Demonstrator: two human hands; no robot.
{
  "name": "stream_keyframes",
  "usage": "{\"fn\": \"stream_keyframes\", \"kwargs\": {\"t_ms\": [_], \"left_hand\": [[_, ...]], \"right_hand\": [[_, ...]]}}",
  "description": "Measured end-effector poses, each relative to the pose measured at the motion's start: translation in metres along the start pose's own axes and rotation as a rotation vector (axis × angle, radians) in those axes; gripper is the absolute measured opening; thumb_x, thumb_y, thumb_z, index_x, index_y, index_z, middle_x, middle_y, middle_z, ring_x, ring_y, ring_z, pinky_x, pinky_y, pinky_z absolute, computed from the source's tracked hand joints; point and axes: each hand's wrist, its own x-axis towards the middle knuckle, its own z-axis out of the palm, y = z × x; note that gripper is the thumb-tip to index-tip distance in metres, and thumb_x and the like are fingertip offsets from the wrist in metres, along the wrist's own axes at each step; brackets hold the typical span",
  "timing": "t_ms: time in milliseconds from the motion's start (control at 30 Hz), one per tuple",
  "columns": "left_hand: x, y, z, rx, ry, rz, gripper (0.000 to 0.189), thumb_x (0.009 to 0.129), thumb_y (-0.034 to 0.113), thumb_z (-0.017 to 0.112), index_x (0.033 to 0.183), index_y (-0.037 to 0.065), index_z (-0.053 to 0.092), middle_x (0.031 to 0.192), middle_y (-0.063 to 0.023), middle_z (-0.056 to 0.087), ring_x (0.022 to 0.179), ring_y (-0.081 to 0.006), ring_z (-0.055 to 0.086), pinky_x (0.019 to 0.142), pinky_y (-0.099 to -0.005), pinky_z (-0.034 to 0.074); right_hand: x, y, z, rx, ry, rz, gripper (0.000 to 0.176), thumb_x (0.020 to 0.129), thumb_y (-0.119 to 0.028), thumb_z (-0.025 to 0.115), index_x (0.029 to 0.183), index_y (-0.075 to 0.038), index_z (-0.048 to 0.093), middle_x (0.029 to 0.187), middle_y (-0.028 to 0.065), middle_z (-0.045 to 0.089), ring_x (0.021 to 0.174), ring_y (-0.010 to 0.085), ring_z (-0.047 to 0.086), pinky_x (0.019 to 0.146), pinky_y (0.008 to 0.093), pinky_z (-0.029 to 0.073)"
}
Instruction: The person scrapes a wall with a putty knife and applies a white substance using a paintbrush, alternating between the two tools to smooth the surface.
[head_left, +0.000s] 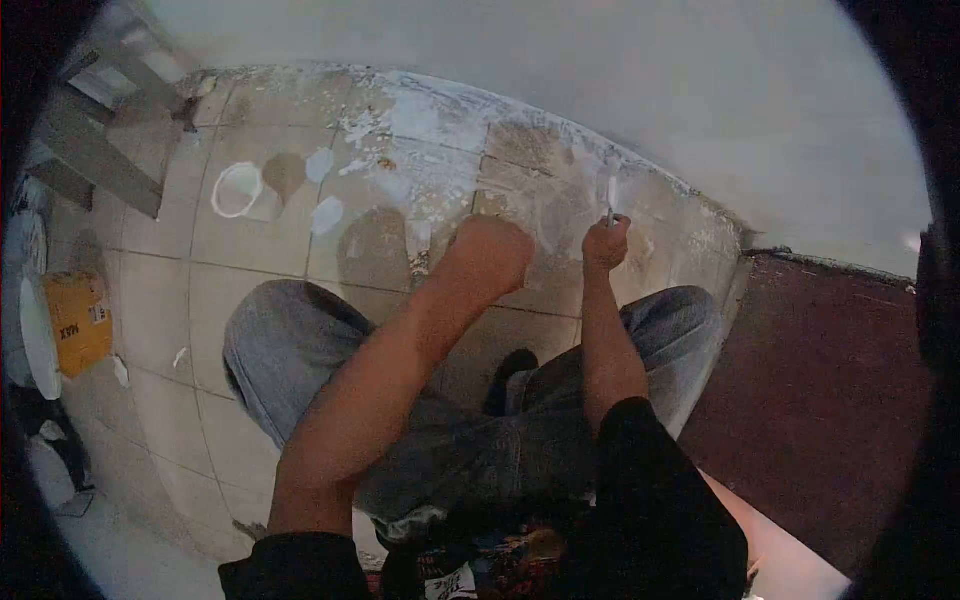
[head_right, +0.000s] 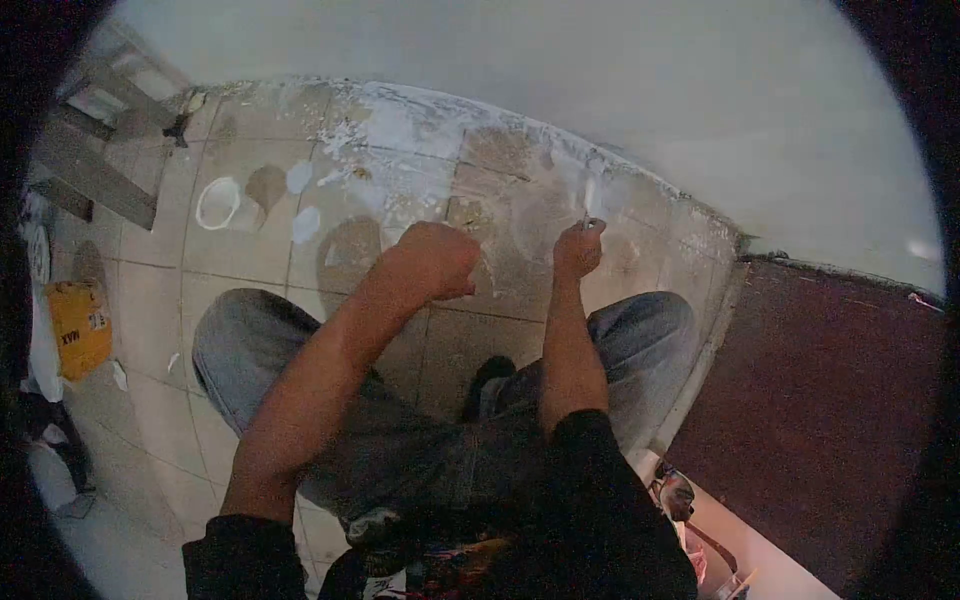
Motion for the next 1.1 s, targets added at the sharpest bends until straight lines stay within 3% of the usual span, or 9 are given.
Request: {"fn": "stream_keyframes", "kwargs": {"t_ms": [133, 200, 333, 367, 433, 633, 700, 1000, 1100], "left_hand": [[0.003, 0.016, 0.009, -0.082, 0.034, -0.031, 0.03, 0.074, 0.031, 0.067, 0.082, 0.002, 0.066, 0.085, -0.0163, 0.065, 0.084, -0.031, 0.064, 0.075, -0.0398, 0.051], [-0.001, 0.024, 0.005, -0.077, 0.146, 0.092, 0.032, 0.071, 0.032, 0.069, 0.082, 0.002, 0.066, 0.083, -0.0162, 0.065, 0.082, -0.0313, 0.064, 0.073, -0.0404, 0.051], [0.004, 0.022, 0.015, -0.019, 0.131, 0.058, 0.033, 0.07, 0.032, 0.071, 0.082, 0.002, 0.066, 0.081, -0.016, 0.065, 0.08, -0.0314, 0.064, 0.071, -0.0411, 0.051], [0.009, 0.019, 0.015, -0.016, 0.044, 0.022, 0.032, 0.069, 0.031, 0.072, 0.081, 0.002, 0.066, 0.081, -0.016, 0.065, 0.079, -0.0313, 0.064, 0.07, -0.0414, 0.051], [0.014, 0.015, 0.015, -0.013, -0.042, -0.02, 0.032, 0.068, 0.031, 0.072, 0.08, 0.002, 0.066, 0.08, -0.016, 0.065, 0.079, -0.0312, 0.064, 0.069, -0.0417, 0.051], [0.011, 0.022, 0.02, 0.008, 0.154, 0.083, 0.028, 0.068, 0.028, 0.072, 0.078, 0.003, 0.066, 0.078, -0.0141, 0.065, 0.079, -0.0304, 0.064, 0.069, -0.0413, 0.051], [0.013, 0.022, 0.014, 0.02, 0.053, 0.029, 0.029, 0.069, 0.029, 0.072, 0.081, 0.003, 0.066, 0.081, -0.0139, 0.065, 0.081, -0.0304, 0.064, 0.071, -0.0412, 0.051], [0.008, 0.007, -0.001, 0.025, 0.044, 0.022, 0.037, 0.075, 0.036, 0.066, 0.088, 0.001, 0.066, 0.087, -0.0172, 0.065, 0.085, -0.0326, 0.063, 0.075, -0.043, 0.05], [0.01, 0.002, -0.003, 0.047, 0.023, 0.017, 0.037, 0.075, 0.036, 0.067, 0.088, 0.001, 0.066, 0.087, -0.0169, 0.065, 0.085, -0.0322, 0.063, 0.076, -0.0422, 0.05]], "right_hand": [[0.041, 0.019, 0.016, -0.146, 0.049, -0.114, 0.024, 0.088, -0.019, 0.05, 0.106, -0.003, 0.048, 0.079, 0.0169, 0.064, 0.07, 0.0329, 0.064, 0.06, 0.0419, 0.05], [0.046, 0.023, 0.022, -0.161, 0.086, -0.143, 0.021, 0.088, -0.017, 0.05, 0.105, -0.004, 0.049, 0.079, 0.017, 0.064, 0.07, 0.0337, 0.064, 0.059, 0.0422, 0.051], [0.054, 0.029, 0.018, -0.209, 0.063, -0.312, 0.016, 0.087, -0.016, 0.049, 0.101, -0.009, 0.051, 0.079, 0.0165, 0.064, 0.07, 0.034, 0.064, 0.058, 0.0429, 0.05], [0.055, 0.032, 0.019, -0.239, 0.035, -0.379, 0.015, 0.087, -0.015, 0.049, 0.1, -0.009, 0.052, 0.078, 0.0163, 0.064, 0.07, 0.0339, 0.064, 0.057, 0.0431, 0.05], [0.055, 0.027, 0.018, -0.283, 0.003, -0.388, 0.015, 0.087, -0.015, 0.049, 0.1, -0.009, 0.052, 0.078, 0.0162, 0.063, 0.07, 0.0336, 0.064, 0.056, 0.0435, 0.05], [0.052, 0.025, 0.019, -0.293, -0.024, -0.388, 0.016, 0.085, -0.015, 0.051, 0.099, -0.008, 0.053, 0.075, 0.0162, 0.063, 0.068, 0.033, 0.063, 0.056, 0.0452, 0.049], [0.053, 0.029, 0.015, -0.279, 0.008, -0.393, 0.016, 0.084, -0.015, 0.051, 0.099, -0.008, 0.053, 0.075, 0.0164, 0.063, 0.068, 0.0332, 0.063, 0.057, 0.0455, 0.049], [0.044, 0.041, 0.006, -0.305, 0.0, -0.367, 0.014, 0.081, -0.013, 0.052, 0.09, -0.004, 0.059, 0.075, 0.0167, 0.063, 0.068, 0.034, 0.063, 0.064, 0.0436, 0.051], [0.038, 0.04, 0.0, -0.342, -0.016, -0.4, 0.016, 0.079, -0.014, 0.055, 0.09, -0.004, 0.059, 0.08, 0.0172, 0.064, 0.075, 0.0339, 0.064, 0.066, 0.043, 0.051]]}}
